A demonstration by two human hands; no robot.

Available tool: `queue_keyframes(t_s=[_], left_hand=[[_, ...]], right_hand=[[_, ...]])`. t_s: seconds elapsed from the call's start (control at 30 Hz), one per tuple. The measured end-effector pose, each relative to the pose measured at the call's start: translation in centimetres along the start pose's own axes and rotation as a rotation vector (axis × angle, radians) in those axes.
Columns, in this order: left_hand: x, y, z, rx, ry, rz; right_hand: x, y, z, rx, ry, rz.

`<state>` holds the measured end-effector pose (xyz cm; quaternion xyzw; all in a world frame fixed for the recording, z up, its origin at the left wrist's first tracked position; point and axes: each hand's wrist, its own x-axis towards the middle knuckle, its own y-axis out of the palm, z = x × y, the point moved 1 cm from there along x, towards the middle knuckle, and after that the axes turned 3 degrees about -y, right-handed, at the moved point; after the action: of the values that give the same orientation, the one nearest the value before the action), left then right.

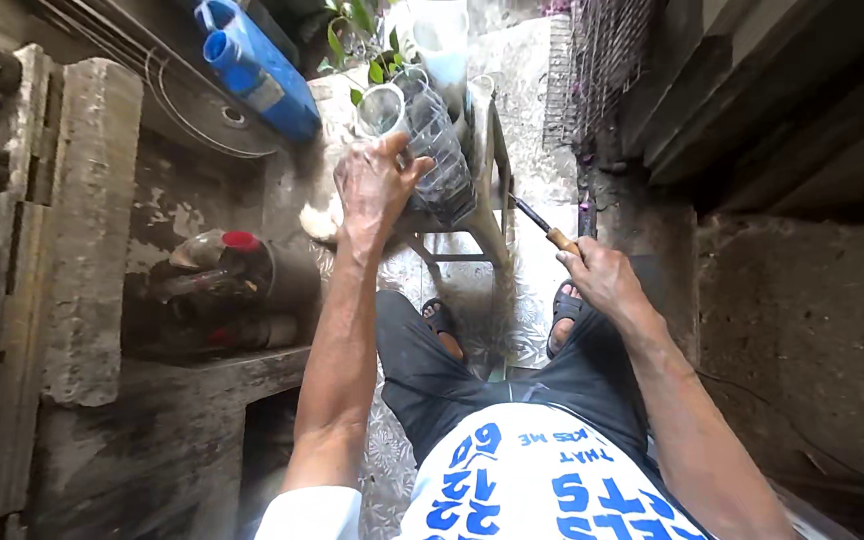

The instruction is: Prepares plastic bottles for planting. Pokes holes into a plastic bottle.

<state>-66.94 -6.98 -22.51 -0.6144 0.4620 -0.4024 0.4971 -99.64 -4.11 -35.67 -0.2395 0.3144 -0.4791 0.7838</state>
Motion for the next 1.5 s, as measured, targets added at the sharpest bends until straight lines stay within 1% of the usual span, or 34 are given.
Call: queue_keyframes(t_s=[0.03, 0.1, 0.2, 0.27, 0.37, 0.47, 0.57, 0.63, 0.7, 0.83, 0.97, 1.1, 1.17, 1.27, 1.37, 1.43, 1.5], left_hand=[[0.0, -0.2, -0.2, 0.048, -0.015, -0.02], [-0.2, 0.2, 0.0, 0.032, 0.003, -0.113], [-0.6, 2.2, 0.9, -0.156, 0.092, -0.308], [-1.0, 3.5, 0.6, -0.293, 0.101, -0.39], [-1.4, 5.6, -0.3, -0.461, 0.049, -0.495], [-1.8, 6.9, -0.6, -0.487, -0.031, -0.574], [-1.2, 8.4, -0.2, -0.612, -0.012, -0.656], [-1.1, 9.2, 0.4, -0.746, -0.045, -0.648], [-0.7, 10.4, 1.3, -0.815, -0.047, -0.616], [-0.4, 12.0, 2.4, -0.833, 0.001, -0.456], [0.2, 13.9, 3.1, -0.864, 0.061, -0.385], [0.7, 15.4, 3.6, -0.912, 0.057, -0.357], [0.8, 15.6, 3.4, -0.977, 0.045, -0.354], [1.1, 15.0, 2.9, -1.026, 0.065, -0.362], [1.3, 13.3, 2.0, -0.992, 0.076, -0.36], [1.0, 11.2, 1.4, -1.049, 0.095, -0.378], [0.3, 8.1, 0.6, -1.205, 0.038, -0.379]], right_hand=[[0.5, 0.2, 0.0, -0.001, 0.005, 0.007], [1.1, 0.5, -0.2, 0.015, 0.019, 0.018], [1.3, 0.7, -0.9, 0.037, 0.039, 0.017], [1.4, 0.7, -1.3, 0.061, 0.057, 0.004], [1.9, 0.7, -1.2, 0.158, 0.055, -0.046], [2.8, 0.9, 0.1, 0.258, 0.017, -0.1], [3.3, 0.4, 1.4, 0.278, 0.016, -0.126], [3.3, 0.2, 1.9, 0.29, 0.015, -0.129], [3.1, 0.2, 1.9, 0.315, 0.014, -0.142], [2.6, 0.4, 1.6, 0.353, 0.049, -0.146], [2.4, 0.3, 1.3, 0.356, 0.091, -0.157], [2.3, 0.1, 1.3, 0.371, 0.099, -0.161], [2.3, 0.3, 1.0, 0.375, 0.104, -0.158], [2.0, 0.6, 0.7, 0.396, 0.111, -0.153], [1.3, 0.1, 1.0, 0.421, 0.108, -0.148], [0.6, -0.4, 0.9, 0.455, 0.104, -0.159], [-0.3, -0.9, 0.8, 0.484, 0.095, -0.163]])
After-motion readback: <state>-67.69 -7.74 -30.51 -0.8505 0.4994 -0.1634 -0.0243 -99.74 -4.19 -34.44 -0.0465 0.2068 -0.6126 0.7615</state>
